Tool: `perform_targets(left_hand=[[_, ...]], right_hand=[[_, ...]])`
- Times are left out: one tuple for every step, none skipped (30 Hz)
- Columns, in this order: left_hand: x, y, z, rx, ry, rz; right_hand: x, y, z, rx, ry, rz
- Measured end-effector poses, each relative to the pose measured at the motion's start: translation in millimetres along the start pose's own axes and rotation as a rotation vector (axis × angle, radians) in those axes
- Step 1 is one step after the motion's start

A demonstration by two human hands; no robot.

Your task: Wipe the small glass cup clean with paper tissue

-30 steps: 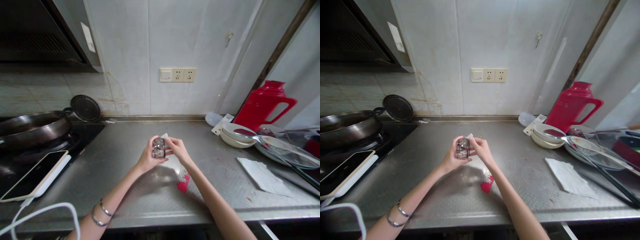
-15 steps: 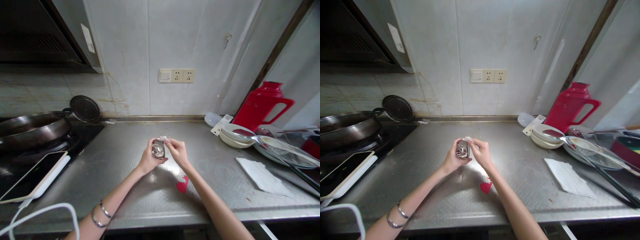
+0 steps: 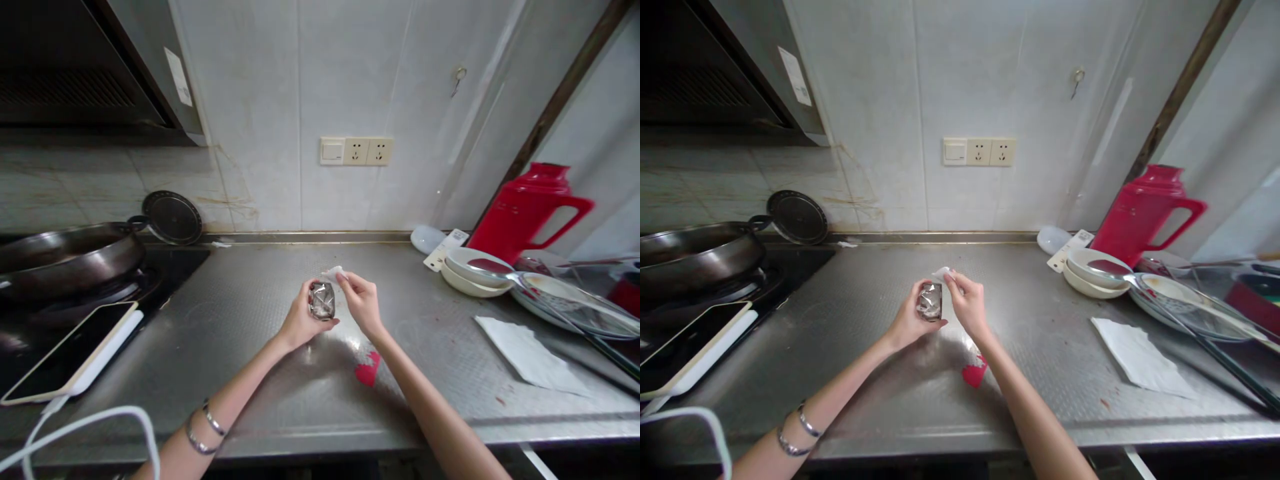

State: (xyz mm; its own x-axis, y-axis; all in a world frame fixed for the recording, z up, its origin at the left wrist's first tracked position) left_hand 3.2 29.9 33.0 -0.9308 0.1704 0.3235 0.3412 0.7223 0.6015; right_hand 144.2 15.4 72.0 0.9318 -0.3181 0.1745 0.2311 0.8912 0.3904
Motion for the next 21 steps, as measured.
perform_targets(left_hand=[[-0.2, -0.1, -1.0, -0.004, -0.006, -0.004], [-0.2, -0.1, -1.9, -0.006, -0.015, -0.012], [0.0, 0.1, -2.8, -0.008, -0.025, -0.022], [0.2, 0.3, -3.5, -0.007, -0.034, -0.032], [0.4, 0.5, -3.9, -0.006, -0.040, -0.041], [0.4, 0.6, -4.2, -0.003, -0.045, -0.046], [0.4, 0.6, -4.3, -0.001, -0.050, -0.052], [0.6, 0.6, -4.1, 0.003, -0.053, -0.057], [0.7, 0.5, -3.5, 0.009, -0.054, -0.060], [1.0, 0.4, -2.7, 0.016, -0.051, -0.063], [1.3, 0.2, -1.8, 0.023, -0.045, -0.065], [1.7, 0.1, -1.0, 0.027, -0.036, -0.065], [1.7, -0.1, -0.4, 0.030, -0.023, -0.060], [1.2, -0.3, 0.1, 0.030, -0.006, -0.046], [0.3, -0.6, 0.3, 0.027, 0.015, -0.026], [-1.0, -1.1, 0.4, 0.022, 0.037, -0.005], [-2.5, -1.8, 0.5, 0.018, 0.058, 0.019], [-4.1, -2.6, 0.6, 0.015, 0.074, 0.042], [-5.9, -3.5, 1.0, 0.015, 0.081, 0.064], [-7.3, -4.3, 1.5, 0.016, 0.078, 0.079], [-8.5, -5.0, 2.1, 0.016, 0.069, 0.091]], right_hand=[[-3.2, -0.5, -0.6, 0.015, -0.008, 0.027], [-6.4, -1.2, -1.0, 0.030, -0.009, 0.059], [-9.0, -2.2, -1.1, 0.043, -0.005, 0.085], [-10.3, -3.3, -0.8, 0.056, 0.000, 0.097], [-10.6, -4.4, -0.3, 0.066, 0.007, 0.098], [-10.0, -5.4, 0.5, 0.072, 0.015, 0.090], [-9.2, -6.4, 1.4, 0.074, 0.020, 0.084], [-7.9, -7.3, 2.4, 0.074, 0.021, 0.073], [-6.4, -8.0, 3.4, 0.070, 0.017, 0.063], [-5.0, -8.6, 4.6, 0.066, 0.010, 0.056], [-3.7, -8.9, 5.9, 0.062, 0.004, 0.054], [-2.6, -8.9, 7.2, 0.061, 0.000, 0.055], [-1.3, -8.4, 8.1, 0.057, -0.003, 0.054], [0.2, -7.5, 8.7, 0.050, -0.002, 0.049], [1.6, -6.2, 8.9, 0.042, 0.002, 0.040], [2.9, -4.8, 9.0, 0.038, 0.006, 0.030], [3.6, -3.5, 9.3, 0.042, 0.003, 0.022], [3.3, -2.6, 10.4, 0.063, -0.008, 0.024], [1.7, -2.4, 12.5, 0.101, -0.026, 0.040], [-0.8, -3.0, 15.3, 0.150, -0.049, 0.067], [-3.8, -4.3, 18.1, 0.199, -0.073, 0.102]])
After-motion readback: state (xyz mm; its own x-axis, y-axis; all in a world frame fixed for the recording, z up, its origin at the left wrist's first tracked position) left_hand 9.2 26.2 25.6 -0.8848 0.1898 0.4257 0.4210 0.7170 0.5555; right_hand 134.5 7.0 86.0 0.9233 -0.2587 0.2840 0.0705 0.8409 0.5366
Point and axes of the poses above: each hand's wrist, its own y-axis towards the middle knuckle, its own x-axis out of the back of the hand, z = x × y, the point moved 6 cm from there along y, towards the middle knuckle, and after that the axes turned 12 degrees about -x, right-handed, at the moved point
